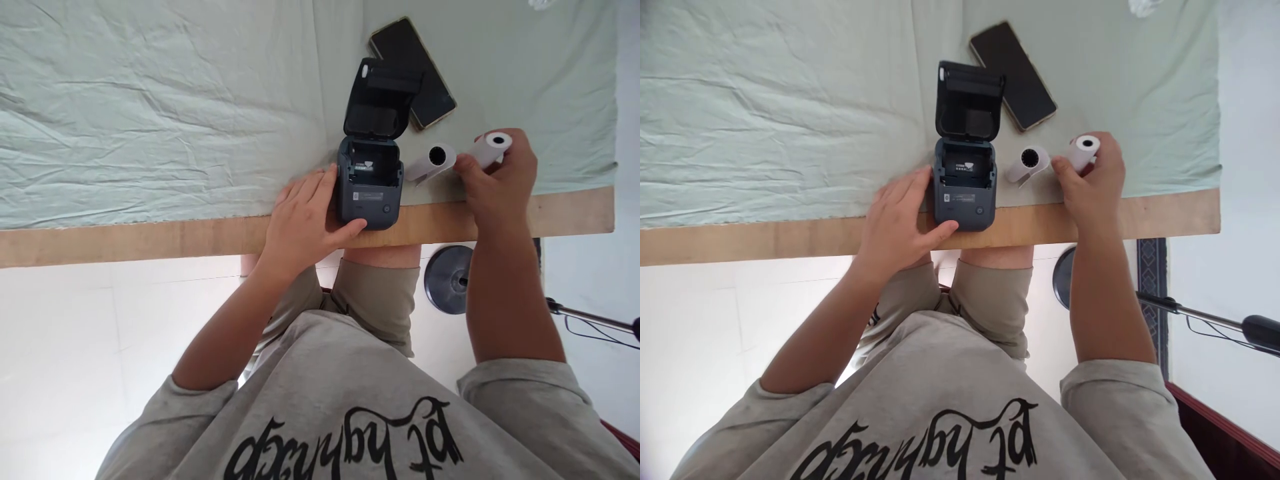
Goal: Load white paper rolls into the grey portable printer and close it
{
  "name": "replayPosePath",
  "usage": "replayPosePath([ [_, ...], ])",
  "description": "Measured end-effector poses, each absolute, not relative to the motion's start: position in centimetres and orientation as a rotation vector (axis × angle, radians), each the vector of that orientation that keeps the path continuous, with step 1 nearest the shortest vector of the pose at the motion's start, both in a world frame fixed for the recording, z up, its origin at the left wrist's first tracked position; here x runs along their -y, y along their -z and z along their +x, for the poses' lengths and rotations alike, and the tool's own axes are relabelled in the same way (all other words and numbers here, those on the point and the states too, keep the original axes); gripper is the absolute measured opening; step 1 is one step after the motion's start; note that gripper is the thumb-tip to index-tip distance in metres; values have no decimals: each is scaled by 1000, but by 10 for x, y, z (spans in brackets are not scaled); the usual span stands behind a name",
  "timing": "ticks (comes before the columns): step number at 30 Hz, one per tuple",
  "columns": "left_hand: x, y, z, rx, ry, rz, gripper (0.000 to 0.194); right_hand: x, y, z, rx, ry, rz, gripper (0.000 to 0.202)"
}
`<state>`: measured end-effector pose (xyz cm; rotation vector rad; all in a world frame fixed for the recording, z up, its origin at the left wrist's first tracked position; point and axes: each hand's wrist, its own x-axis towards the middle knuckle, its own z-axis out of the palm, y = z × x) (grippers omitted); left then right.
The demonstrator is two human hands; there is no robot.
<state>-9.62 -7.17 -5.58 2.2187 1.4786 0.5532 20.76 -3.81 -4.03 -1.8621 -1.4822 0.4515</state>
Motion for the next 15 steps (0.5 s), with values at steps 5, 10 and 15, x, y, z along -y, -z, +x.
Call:
replayPosePath([
  [5,73,54,-96,-1420,-519,2337,85,39,45,212,1652,-372,-1925,36],
  [10,74,57,-94,-1427,-515,2375,78,51,44,206,1674,-158,-1877,47],
  [15,74,57,-94,-1415,-531,2351,74,69,38,181,1733,57,-1644,31],
])
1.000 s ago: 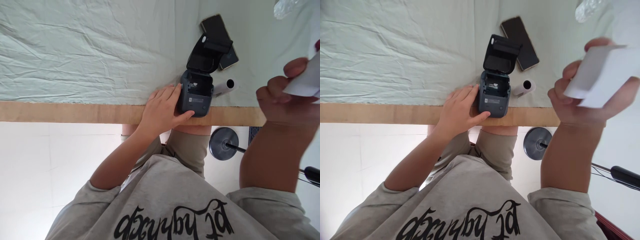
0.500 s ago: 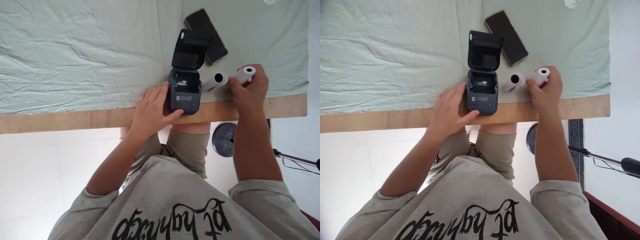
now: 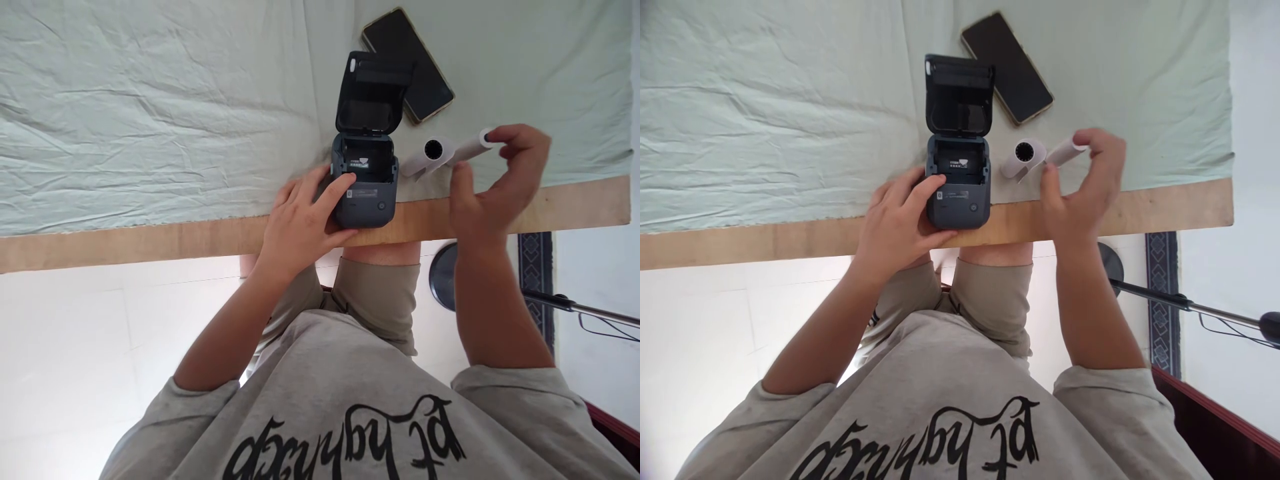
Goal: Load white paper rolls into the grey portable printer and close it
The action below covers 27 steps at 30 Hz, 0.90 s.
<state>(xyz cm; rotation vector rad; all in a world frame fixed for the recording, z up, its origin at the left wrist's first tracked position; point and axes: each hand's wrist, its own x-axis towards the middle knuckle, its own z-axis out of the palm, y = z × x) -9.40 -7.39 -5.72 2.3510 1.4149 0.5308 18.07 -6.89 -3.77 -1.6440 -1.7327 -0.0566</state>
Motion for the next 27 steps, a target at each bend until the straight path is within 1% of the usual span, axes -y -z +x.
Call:
replayPosePath([
  [4,73,56,-95,-1415,-541,2363,70,73,38,159,1813,-20,-1753,34],
  [6,74,57,-96,-1408,-548,2379,69,71,40,153,1808,-70,-1726,36],
  [10,77,61,-98,-1366,-578,2435,74,66,45,148,1823,-180,-1700,46],
  [13,80,63,-99,-1316,-606,2479,68,62,47,144,1834,-210,-1712,52],
  [16,82,61,-100,-1276,-632,2500,60,59,52,144,1830,-211,-1721,53],
  [22,80,58,-101,-1279,-627,2384,64,50,73,155,1769,-198,-1668,60],
  [25,79,58,-101,-1276,-669,2354,65,50,71,153,1777,-238,-1678,61],
  [27,78,59,-101,-1276,-687,2360,62,52,64,147,1769,-273,-1698,57],
])
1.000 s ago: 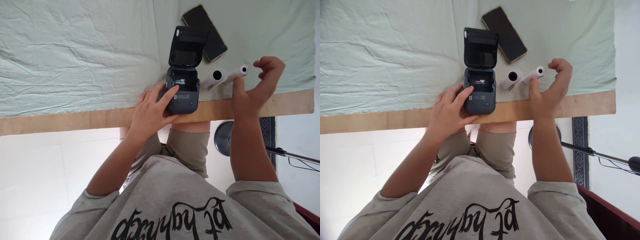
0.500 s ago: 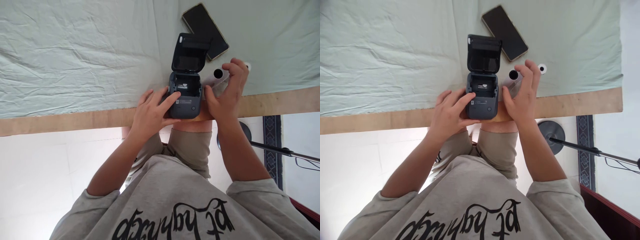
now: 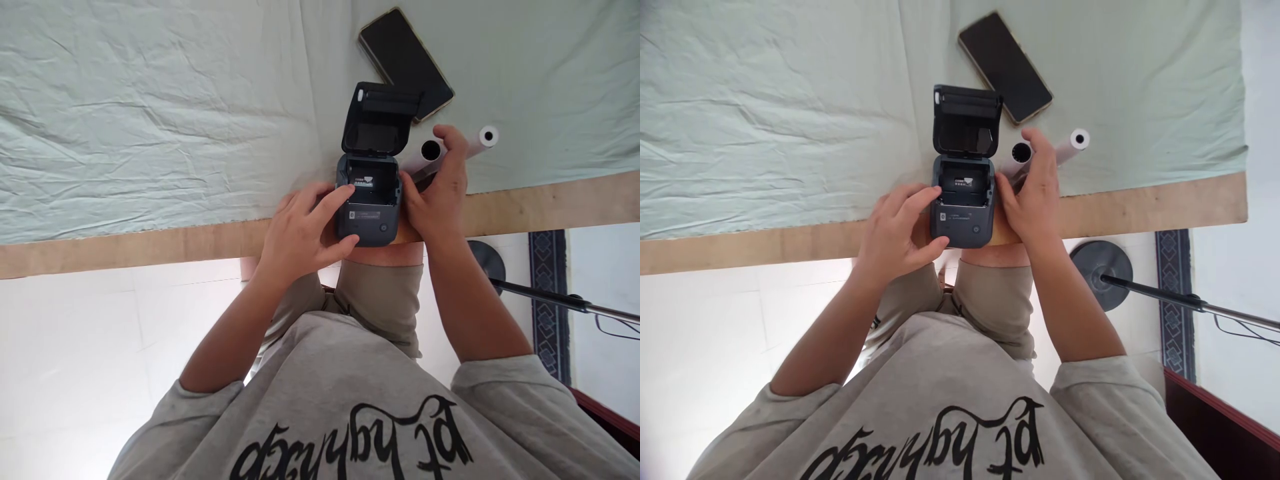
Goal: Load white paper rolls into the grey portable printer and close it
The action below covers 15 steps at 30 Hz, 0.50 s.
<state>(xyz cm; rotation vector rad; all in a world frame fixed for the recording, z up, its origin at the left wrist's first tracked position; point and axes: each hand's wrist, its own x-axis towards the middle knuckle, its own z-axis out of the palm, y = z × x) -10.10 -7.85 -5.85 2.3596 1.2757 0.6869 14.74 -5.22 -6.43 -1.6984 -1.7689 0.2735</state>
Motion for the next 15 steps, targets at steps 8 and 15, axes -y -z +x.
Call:
replayPosePath([
  [8,80,57,-100,-1307,-657,2340,58,57,57,143,1659,-302,-1790,50],
  [15,80,57,-100,-1302,-672,2341,58,54,67,153,1762,-210,-1715,38],
])
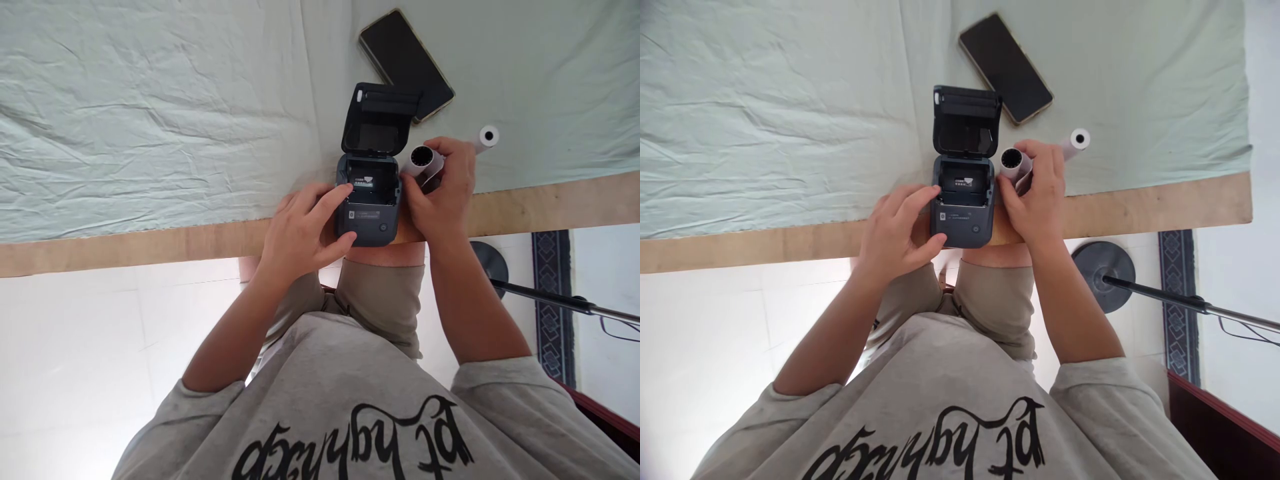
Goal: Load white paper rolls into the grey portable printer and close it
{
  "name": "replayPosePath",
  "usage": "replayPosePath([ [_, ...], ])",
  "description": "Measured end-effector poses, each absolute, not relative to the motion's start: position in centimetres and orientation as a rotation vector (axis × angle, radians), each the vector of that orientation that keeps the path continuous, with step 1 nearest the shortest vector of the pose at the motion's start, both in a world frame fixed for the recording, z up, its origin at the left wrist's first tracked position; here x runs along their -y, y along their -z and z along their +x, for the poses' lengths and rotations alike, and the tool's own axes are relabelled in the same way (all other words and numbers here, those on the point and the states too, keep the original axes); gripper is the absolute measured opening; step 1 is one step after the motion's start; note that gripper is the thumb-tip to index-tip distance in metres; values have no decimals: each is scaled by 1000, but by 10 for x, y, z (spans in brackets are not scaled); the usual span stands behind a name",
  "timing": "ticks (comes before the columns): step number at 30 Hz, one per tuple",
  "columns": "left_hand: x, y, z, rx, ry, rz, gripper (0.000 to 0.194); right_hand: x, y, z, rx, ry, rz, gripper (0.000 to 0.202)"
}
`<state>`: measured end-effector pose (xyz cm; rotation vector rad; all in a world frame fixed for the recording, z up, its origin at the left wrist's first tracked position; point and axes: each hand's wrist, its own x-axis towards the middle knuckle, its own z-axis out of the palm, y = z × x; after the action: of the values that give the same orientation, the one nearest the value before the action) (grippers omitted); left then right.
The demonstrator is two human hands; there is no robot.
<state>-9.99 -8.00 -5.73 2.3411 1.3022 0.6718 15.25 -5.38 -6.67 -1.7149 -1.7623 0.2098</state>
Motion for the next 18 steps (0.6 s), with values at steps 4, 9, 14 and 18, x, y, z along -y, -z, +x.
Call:
replayPosePath([
  [4,80,58,-100,-1304,-664,2346,58,54,76,156,1723,-257,-1699,50],
  [9,79,59,-100,-1285,-705,2370,57,58,74,154,1684,-298,-1681,43],
  [14,79,59,-100,-1291,-704,2374,55,62,68,152,1696,-251,-1794,29],
  [18,79,59,-100,-1274,-741,2375,55,60,69,154,1671,-176,-1657,24],
])
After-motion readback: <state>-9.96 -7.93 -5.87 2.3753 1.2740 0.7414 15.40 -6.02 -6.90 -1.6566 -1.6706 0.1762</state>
